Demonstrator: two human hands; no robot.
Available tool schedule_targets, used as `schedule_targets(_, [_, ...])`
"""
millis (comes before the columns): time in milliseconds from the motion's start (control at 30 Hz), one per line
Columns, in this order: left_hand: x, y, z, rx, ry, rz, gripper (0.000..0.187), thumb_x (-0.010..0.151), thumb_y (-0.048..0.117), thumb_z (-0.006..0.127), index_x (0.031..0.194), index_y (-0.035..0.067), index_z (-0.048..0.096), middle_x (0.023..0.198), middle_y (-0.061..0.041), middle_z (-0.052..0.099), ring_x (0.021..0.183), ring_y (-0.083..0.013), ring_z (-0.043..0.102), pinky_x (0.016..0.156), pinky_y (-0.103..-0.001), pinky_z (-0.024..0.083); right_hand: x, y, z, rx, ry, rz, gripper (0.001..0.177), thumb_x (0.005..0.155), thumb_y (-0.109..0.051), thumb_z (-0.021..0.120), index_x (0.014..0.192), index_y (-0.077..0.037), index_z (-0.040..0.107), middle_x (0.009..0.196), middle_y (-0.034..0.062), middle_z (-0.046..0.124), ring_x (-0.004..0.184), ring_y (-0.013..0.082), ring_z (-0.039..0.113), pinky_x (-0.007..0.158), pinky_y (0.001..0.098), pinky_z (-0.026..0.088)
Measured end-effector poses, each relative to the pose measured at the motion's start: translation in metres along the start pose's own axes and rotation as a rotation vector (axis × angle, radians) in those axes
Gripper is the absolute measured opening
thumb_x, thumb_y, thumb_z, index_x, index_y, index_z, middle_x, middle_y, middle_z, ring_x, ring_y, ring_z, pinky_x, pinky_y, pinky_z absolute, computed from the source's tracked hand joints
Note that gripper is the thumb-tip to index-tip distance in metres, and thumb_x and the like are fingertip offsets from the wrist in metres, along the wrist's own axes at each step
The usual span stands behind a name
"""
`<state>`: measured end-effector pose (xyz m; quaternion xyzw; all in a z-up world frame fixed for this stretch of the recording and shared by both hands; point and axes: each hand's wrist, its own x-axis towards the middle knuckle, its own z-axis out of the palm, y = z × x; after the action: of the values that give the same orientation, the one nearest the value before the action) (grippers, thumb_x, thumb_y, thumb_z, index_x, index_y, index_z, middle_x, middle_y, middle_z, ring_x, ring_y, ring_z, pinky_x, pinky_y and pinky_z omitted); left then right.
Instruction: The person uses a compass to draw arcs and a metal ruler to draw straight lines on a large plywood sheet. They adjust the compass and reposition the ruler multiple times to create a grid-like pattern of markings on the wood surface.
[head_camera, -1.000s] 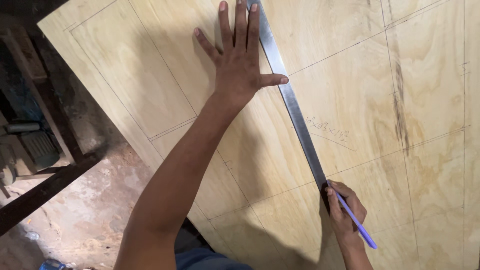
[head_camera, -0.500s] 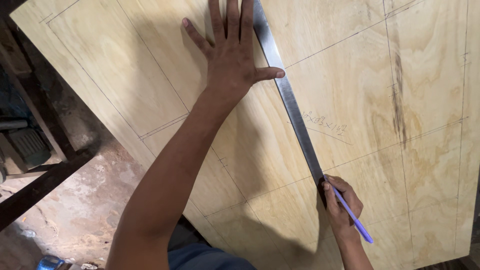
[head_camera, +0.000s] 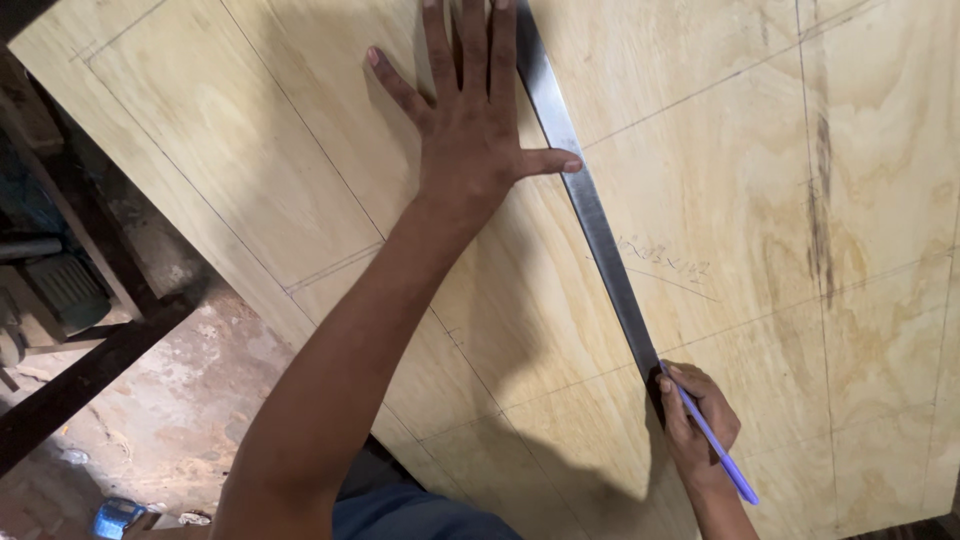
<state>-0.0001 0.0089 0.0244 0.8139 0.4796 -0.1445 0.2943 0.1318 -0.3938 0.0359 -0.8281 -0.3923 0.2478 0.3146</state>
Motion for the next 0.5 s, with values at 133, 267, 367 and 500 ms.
schedule_targets(133, [0.003, 0.001, 0.003, 0.035, -0.007, -0.004, 0.157, 0.057, 0.097, 0.065, 0.169, 0.012, -0.004, 0.179, -0.017, -0.007, 0.163, -0.0415, -0.012, 0.112, -0.084, -0.016, 0.000, 0.003, 0.000, 0.030, -0.002, 0.015, 0.008, 0.099, 0.004, 0.067, 0.103, 0.008, 0.061, 0.104, 0.0218, 0.072, 0.101, 0.0265, 0.074, 0.089, 0.0326, 0.060])
schedule_targets(267, [0.010, -0.001, 0.011, 0.056, 0.019, -0.001, 0.157, 0.058, 0.095, 0.067, 0.169, 0.010, -0.004, 0.178, -0.018, -0.006, 0.162, -0.0440, -0.011, 0.112, -0.088, -0.013, 0.016, -0.004, -0.010, -0.042, -0.093, 0.027, 0.010, 0.096, -0.001, 0.070, 0.102, 0.005, 0.064, 0.103, 0.0206, 0.074, 0.091, 0.0242, 0.072, 0.080, 0.0320, 0.058])
schedule_targets(367, [0.011, 0.000, 0.016, 0.044, 0.073, 0.026, 0.161, 0.054, 0.096, 0.068, 0.167, 0.007, -0.003, 0.176, -0.018, -0.005, 0.160, -0.0453, -0.011, 0.111, -0.089, -0.011, 0.072, -0.018, -0.008, -0.156, -0.138, -0.003, 0.012, 0.094, -0.008, 0.075, 0.097, 0.001, 0.068, 0.089, 0.0171, 0.073, 0.074, 0.0218, 0.070, 0.062, 0.0313, 0.055])
schedule_targets(500, [0.012, 0.005, 0.018, 0.092, 0.173, 0.029, 0.159, 0.053, 0.093, 0.069, 0.167, 0.005, 0.002, 0.174, -0.020, -0.004, 0.158, -0.0471, -0.009, 0.113, -0.088, -0.006, 0.213, -0.066, 0.053, -0.164, -0.093, -0.308, 0.023, 0.100, -0.013, 0.081, 0.105, 0.004, 0.066, 0.094, 0.0196, 0.068, 0.083, 0.0311, 0.068, 0.072, 0.0407, 0.052])
